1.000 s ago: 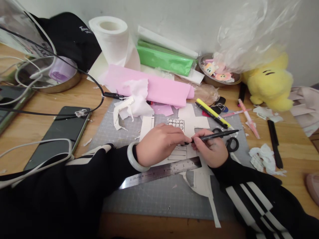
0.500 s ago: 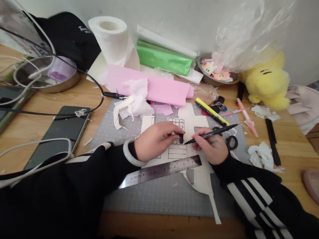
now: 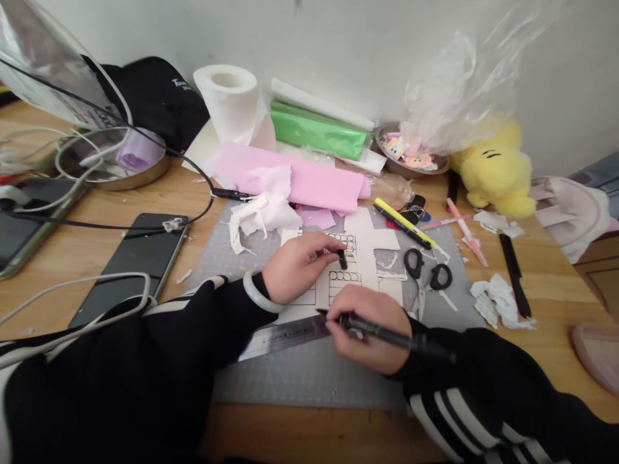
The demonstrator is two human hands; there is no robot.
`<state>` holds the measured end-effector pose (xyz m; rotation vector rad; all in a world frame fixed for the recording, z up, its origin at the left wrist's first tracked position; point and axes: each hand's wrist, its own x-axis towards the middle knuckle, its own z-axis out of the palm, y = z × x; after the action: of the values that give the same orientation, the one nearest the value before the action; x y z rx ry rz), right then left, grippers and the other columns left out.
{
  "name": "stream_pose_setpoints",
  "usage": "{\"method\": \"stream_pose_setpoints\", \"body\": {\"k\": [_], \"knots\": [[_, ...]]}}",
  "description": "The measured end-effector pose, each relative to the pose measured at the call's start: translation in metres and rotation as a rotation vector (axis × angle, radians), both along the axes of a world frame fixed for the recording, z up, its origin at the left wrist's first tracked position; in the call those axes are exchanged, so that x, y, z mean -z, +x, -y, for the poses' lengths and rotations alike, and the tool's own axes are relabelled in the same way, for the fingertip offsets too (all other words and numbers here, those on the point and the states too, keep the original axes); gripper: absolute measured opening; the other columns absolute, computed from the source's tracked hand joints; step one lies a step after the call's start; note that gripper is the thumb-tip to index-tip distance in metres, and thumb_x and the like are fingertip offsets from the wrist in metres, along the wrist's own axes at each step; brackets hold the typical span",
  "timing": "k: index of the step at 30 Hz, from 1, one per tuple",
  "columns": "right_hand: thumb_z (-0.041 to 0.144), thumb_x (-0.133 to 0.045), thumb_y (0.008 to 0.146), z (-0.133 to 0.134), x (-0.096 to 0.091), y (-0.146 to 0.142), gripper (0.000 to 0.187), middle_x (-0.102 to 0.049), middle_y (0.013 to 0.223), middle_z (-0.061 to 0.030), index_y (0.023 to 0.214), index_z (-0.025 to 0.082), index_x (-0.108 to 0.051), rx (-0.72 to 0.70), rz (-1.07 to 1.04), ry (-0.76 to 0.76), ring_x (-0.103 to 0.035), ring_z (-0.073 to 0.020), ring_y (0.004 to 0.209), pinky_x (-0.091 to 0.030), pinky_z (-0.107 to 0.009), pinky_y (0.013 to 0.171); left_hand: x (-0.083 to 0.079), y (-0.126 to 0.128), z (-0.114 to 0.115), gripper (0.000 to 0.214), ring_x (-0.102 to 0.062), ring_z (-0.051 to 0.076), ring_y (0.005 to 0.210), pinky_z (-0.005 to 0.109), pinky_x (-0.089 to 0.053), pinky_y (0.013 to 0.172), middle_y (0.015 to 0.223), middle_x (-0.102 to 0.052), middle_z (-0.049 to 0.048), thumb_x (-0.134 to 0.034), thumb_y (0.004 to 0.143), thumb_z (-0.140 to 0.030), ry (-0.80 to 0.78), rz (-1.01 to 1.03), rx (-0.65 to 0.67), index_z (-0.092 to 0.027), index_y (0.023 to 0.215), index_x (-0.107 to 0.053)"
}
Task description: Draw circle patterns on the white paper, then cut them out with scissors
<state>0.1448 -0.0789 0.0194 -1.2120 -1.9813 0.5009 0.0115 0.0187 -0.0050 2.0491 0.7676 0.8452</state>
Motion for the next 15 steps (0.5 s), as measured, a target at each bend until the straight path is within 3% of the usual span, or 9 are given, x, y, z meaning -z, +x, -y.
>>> {"method": "stream_pose_setpoints", "body": {"k": [3,7,10,15], "knots": [[0.014,-0.053,0.062,0.005,0.011,-0.007,0.007,-0.053,0.054,0.0042,0.061,0.019,-0.047,-0.041,-0.024,-0.069,-0.043,-0.0052,0.044,-0.035,-0.015,0.044,-0.003,-0.003,0.000,0.016,-0.059,0.013,0.072,0.024,-0.048,0.064,0.084,-0.067,0.0042,-0.056,0.078,-0.012,-0.026,-0.007,-0.016,-0.014,0.091,-0.064],[0.017,-0.052,0.067,0.004,0.020,0.003,0.010,-0.047,0.050,0.0064,0.063,0.019,-0.044,0.016,-0.102,-0.360,-0.041,-0.0051,0.043,-0.032,-0.015,0.043,-0.007,-0.002,0.001,0.016,-0.059,0.012,0.071,0.023,-0.047,0.062,0.085,-0.067,0.0031,-0.056,0.078,-0.012,-0.046,-0.034,0.038,-0.015,0.091,-0.064],[0.018,-0.053,0.069,0.001,0.018,0.010,0.005,-0.050,0.054,0.0064,0.070,0.019,-0.049,-0.040,-0.149,-0.518,-0.045,-0.0051,0.045,-0.035,-0.015,0.045,-0.008,-0.001,0.001,0.017,-0.060,0.013,0.072,0.022,-0.047,0.063,0.084,-0.067,0.0023,-0.054,0.078,-0.011,-0.062,-0.060,0.074,-0.015,0.091,-0.063],[0.014,-0.054,0.069,-0.003,0.010,0.011,0.007,-0.055,0.058,0.0052,0.074,0.018,-0.057,-0.111,-0.028,-0.591,-0.046,-0.0059,0.050,-0.036,-0.017,0.053,-0.006,-0.001,0.000,0.017,-0.059,0.013,0.074,0.023,-0.048,0.064,0.086,-0.066,0.0035,-0.052,0.080,-0.013,-0.079,-0.060,0.068,-0.015,0.094,-0.062]]}}
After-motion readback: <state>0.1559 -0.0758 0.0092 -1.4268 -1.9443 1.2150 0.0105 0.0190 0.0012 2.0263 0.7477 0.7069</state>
